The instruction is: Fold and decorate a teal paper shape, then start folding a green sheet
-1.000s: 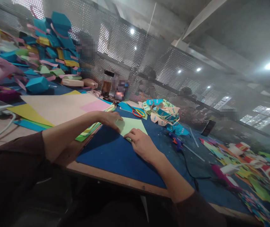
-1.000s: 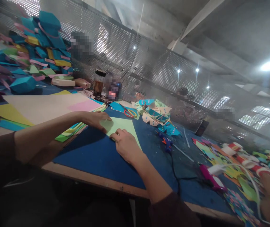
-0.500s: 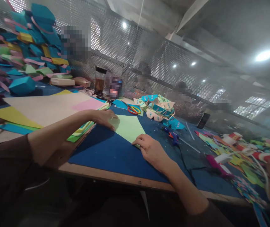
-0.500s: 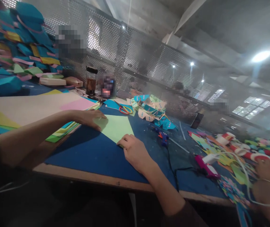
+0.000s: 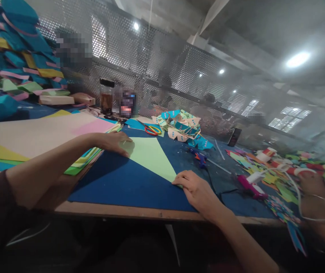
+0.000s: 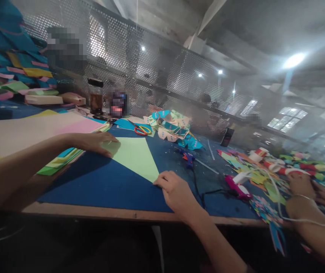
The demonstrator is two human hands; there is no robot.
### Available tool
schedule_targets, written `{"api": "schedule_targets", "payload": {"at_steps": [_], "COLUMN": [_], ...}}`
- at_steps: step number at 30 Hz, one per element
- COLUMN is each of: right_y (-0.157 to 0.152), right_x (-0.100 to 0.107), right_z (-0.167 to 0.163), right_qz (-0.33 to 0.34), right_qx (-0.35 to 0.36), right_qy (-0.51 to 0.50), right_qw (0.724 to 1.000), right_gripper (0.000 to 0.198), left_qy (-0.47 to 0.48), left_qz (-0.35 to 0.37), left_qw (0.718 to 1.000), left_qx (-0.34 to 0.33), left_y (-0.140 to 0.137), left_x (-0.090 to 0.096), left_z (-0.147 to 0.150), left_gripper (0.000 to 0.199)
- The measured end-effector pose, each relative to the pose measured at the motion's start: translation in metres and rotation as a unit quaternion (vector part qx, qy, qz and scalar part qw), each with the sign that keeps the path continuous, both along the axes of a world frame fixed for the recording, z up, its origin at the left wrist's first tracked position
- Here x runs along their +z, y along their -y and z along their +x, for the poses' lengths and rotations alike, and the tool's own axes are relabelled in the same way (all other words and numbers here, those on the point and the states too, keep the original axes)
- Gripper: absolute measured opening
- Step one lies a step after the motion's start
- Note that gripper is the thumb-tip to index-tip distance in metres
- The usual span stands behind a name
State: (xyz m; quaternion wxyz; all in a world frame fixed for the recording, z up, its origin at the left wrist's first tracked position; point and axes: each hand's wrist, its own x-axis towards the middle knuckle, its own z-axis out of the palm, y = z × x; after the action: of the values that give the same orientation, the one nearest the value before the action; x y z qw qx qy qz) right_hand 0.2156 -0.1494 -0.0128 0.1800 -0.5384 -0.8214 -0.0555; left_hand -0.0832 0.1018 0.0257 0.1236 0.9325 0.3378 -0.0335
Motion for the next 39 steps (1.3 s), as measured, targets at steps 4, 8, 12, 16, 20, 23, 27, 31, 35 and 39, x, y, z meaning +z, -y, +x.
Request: {"api": "schedule_targets", "payload": {"at_steps": [4,8,12,16,20,23,27,31,35,39], "right_y": [0.013,0.024,0.030,0.031,0.022,-0.001,-0.057,-0.111,-0.133,-0.135], "right_x": [0.002,0.002,-0.002,-0.002,0.017,0.041,0.054,0.034,0.010,-0.001], "right_z": [0.010,0.019,0.027,0.029,0.023,0.011,-0.007,-0.014,-0.011,-0.008], "right_qz": [0.008,0.011,0.017,0.007,-0.036,-0.022,-0.053,-0.107,-0.112,-0.104], "right_qx": [-0.002,-0.003,-0.005,-0.010,-0.022,-0.041,-0.046,-0.081,-0.099,-0.092], "right_qy": [-0.011,-0.010,-0.007,-0.003,-0.006,-0.006,-0.041,-0.052,-0.067,-0.097], "right_qw": [1.000,1.000,1.000,1.000,0.999,0.999,0.997,0.990,0.986,0.986], "right_gripper": [0.039,0.037,0.037,0.037,0.032,0.029,0.032,0.047,0.052,0.051], "left_qy": [-0.004,0.000,0.006,0.033,0.078,0.096,0.100,0.100,0.126,0.123], "left_qz": [-0.008,-0.006,0.003,0.000,-0.011,0.011,0.060,0.074,0.078,0.099], "left_qw": [1.000,1.000,1.000,0.999,0.997,0.995,0.989,0.983,0.980,0.978], "left_qx": [-0.003,-0.001,0.009,0.002,0.017,0.037,0.092,0.135,0.135,0.133], "left_y": [0.001,0.000,-0.007,-0.010,-0.010,-0.013,-0.020,-0.023,-0.025,-0.027], "left_x": [0.003,0.003,-0.003,-0.006,-0.007,-0.011,-0.021,-0.029,-0.033,-0.034], "left_z": [0.000,-0.001,-0.001,-0.003,-0.004,-0.002,0.002,0.003,0.003,0.003], "left_gripper": [0.084,0.086,0.090,0.089,0.091,0.088,0.091,0.096,0.091,0.094]}}
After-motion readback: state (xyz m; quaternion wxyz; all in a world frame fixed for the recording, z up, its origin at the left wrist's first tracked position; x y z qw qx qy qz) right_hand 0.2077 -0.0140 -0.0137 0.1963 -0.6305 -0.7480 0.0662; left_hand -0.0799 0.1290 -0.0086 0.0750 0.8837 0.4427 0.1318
